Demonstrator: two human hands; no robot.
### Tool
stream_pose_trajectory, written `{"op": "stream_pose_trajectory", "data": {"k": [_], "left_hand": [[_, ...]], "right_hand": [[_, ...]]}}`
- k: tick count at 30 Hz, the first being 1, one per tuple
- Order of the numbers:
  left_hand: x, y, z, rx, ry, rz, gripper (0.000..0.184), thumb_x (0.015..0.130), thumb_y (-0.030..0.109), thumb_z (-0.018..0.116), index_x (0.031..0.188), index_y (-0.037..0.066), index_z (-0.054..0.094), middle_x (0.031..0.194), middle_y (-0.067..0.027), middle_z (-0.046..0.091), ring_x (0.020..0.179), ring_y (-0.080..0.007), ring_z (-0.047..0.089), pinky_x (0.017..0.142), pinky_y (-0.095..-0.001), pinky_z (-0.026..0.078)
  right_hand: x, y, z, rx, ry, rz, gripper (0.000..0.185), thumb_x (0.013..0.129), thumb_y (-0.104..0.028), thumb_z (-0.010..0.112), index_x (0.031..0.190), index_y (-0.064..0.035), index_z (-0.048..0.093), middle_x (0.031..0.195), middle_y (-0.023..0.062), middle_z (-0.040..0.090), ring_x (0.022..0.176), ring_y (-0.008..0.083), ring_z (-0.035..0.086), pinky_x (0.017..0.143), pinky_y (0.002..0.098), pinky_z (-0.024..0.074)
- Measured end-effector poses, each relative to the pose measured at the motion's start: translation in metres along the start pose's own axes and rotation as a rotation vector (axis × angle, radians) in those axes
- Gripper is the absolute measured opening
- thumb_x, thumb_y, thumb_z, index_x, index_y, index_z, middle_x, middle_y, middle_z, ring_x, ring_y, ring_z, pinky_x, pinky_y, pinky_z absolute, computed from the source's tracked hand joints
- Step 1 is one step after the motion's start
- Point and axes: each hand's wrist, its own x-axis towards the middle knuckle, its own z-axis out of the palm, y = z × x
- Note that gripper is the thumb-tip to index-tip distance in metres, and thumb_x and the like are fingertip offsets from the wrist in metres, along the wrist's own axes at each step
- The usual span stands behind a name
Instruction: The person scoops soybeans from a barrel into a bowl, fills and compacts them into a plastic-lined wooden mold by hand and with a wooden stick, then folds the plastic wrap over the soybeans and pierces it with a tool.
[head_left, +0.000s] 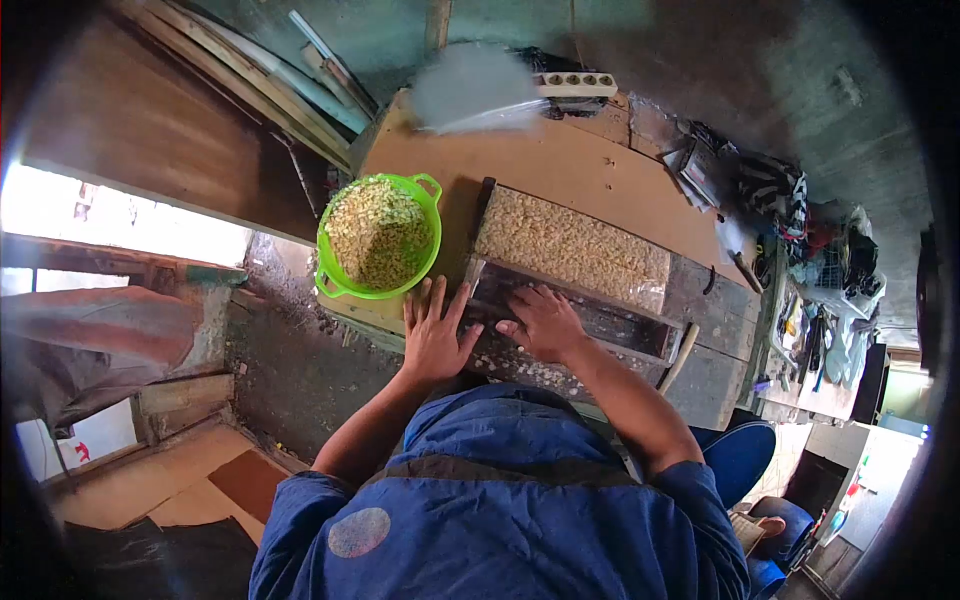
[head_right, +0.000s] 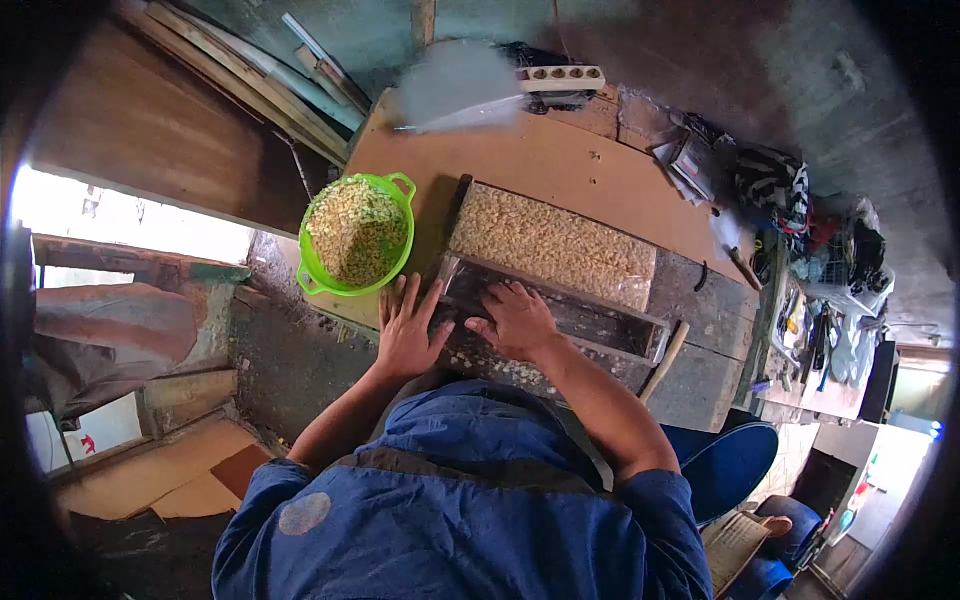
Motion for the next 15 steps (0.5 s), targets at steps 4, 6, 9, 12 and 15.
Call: {"op": "stream_pose_trajectory", "data": {"k": [4,6,9,12,15], "left_hand": [[0.0,-0.002,-0.002,0.005,0.005,-0.008,0.071,0.093,0.047,0.057,0.153,0.016,0.036,0.154,-0.026,0.031,0.144,-0.0462,0.025,0.117,-0.0619,0.011],[0.0,-0.003,-0.004,-0.009,-0.07,-0.032,0.073,0.094,0.045,0.055,0.156,0.017,0.03,0.157,-0.0249,0.025,0.147,-0.0456,0.019,0.119,-0.0594,0.008],[0.0,-0.005,-0.004,-0.011,-0.084,-0.045,0.073,0.094,0.046,0.055,0.156,0.018,0.03,0.157,-0.0245,0.025,0.147,-0.0451,0.018,0.119,-0.0596,0.008],[0.0,-0.005,-0.002,-0.033,-0.03,-0.039,0.07,0.094,0.046,0.055,0.154,0.017,0.034,0.154,-0.025,0.03,0.145,-0.0456,0.023,0.118,-0.0617,0.008],[0.0,-0.005,-0.002,-0.015,-0.026,-0.045,0.068,0.094,0.045,0.054,0.153,0.017,0.036,0.154,-0.0252,0.031,0.145,-0.0455,0.023,0.118,-0.0611,0.008]], "right_hand": [[0.007,-0.004,-0.012,0.05,-0.107,0.009,0.068,0.098,-0.062,0.038,0.127,-0.005,0.063,0.137,0.0163,0.053,0.13,0.0381,0.047,0.109,0.051,0.0388],[0.01,-0.004,-0.006,0.083,0.07,-0.068,0.067,0.098,-0.062,0.041,0.123,-0.005,0.065,0.133,0.0176,0.055,0.127,0.0377,0.048,0.107,0.0512,0.0405],[0.019,-0.01,-0.004,0.021,0.023,-0.053,0.064,0.097,-0.061,0.043,0.121,-0.0057,0.066,0.132,0.0191,0.055,0.127,0.038,0.048,0.106,0.0509,0.0408],[0.027,-0.011,-0.014,0.039,-0.105,-0.063,0.062,0.096,-0.058,0.048,0.124,-0.0055,0.064,0.136,0.0214,0.052,0.129,0.04,0.047,0.108,0.0503,0.039],[0.027,-0.012,-0.015,0.082,-0.015,-0.097,0.063,0.096,-0.06,0.046,0.126,-0.0066,0.063,0.139,0.0222,0.048,0.131,0.0412,0.045,0.11,0.0516,0.0374]]}}
